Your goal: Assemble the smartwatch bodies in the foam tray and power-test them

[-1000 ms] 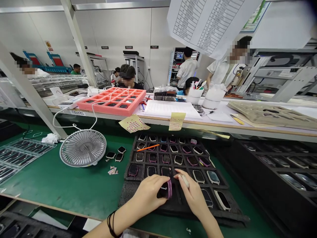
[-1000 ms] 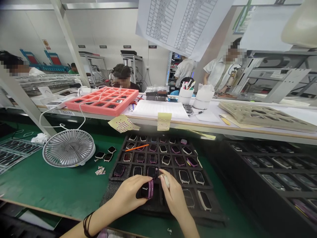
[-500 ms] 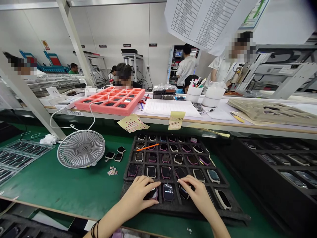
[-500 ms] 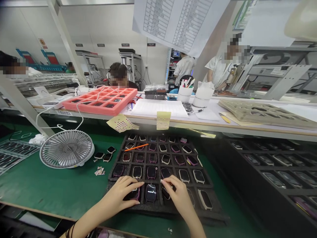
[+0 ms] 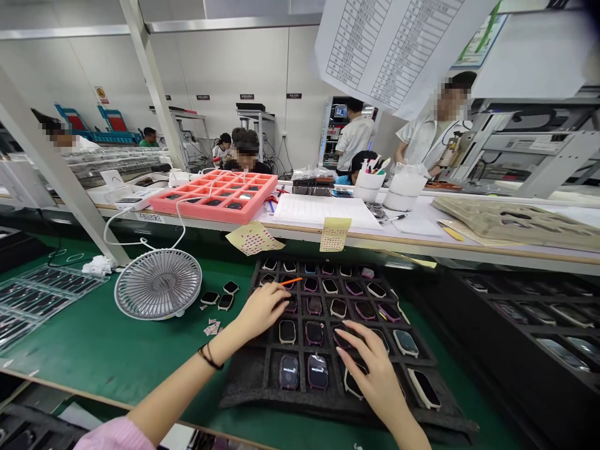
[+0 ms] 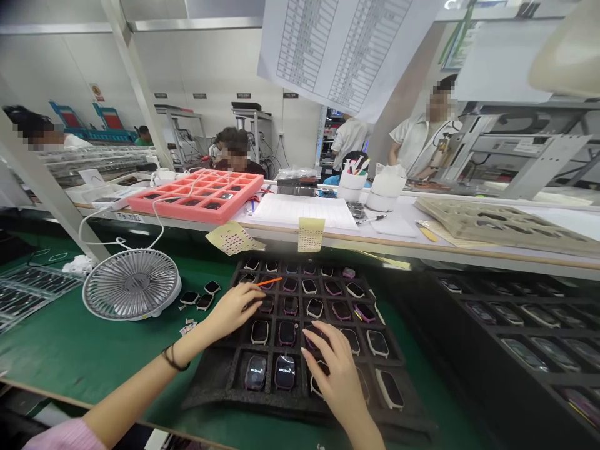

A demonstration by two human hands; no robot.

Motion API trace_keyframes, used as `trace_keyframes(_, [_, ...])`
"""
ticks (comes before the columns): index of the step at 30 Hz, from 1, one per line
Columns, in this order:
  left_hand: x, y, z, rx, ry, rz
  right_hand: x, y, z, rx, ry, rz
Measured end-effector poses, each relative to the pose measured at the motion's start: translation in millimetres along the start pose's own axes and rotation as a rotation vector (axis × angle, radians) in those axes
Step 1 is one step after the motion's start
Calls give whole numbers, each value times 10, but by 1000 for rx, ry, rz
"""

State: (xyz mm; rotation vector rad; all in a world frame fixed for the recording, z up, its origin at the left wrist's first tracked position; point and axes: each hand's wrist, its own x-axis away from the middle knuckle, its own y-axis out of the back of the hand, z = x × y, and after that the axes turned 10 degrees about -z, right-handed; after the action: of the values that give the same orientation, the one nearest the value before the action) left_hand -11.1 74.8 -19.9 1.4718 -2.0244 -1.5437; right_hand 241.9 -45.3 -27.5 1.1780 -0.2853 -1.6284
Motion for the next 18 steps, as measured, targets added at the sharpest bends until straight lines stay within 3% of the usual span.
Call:
trace_keyframes(3, [-216, -179, 176, -201, 136, 61, 49, -19, 27, 43, 57, 178])
trace_keyframes(6, [-285, -307, 262, -217, 144, 86, 77, -41, 24, 73, 35, 266])
trace_keyframes(13, [-386, -357, 347, -49, 77, 134, 148, -83, -34, 84, -7, 223])
trace_keyframes(18, [-482, -487, 381, -24, 204, 77, 183, -99, -38, 135, 70, 120])
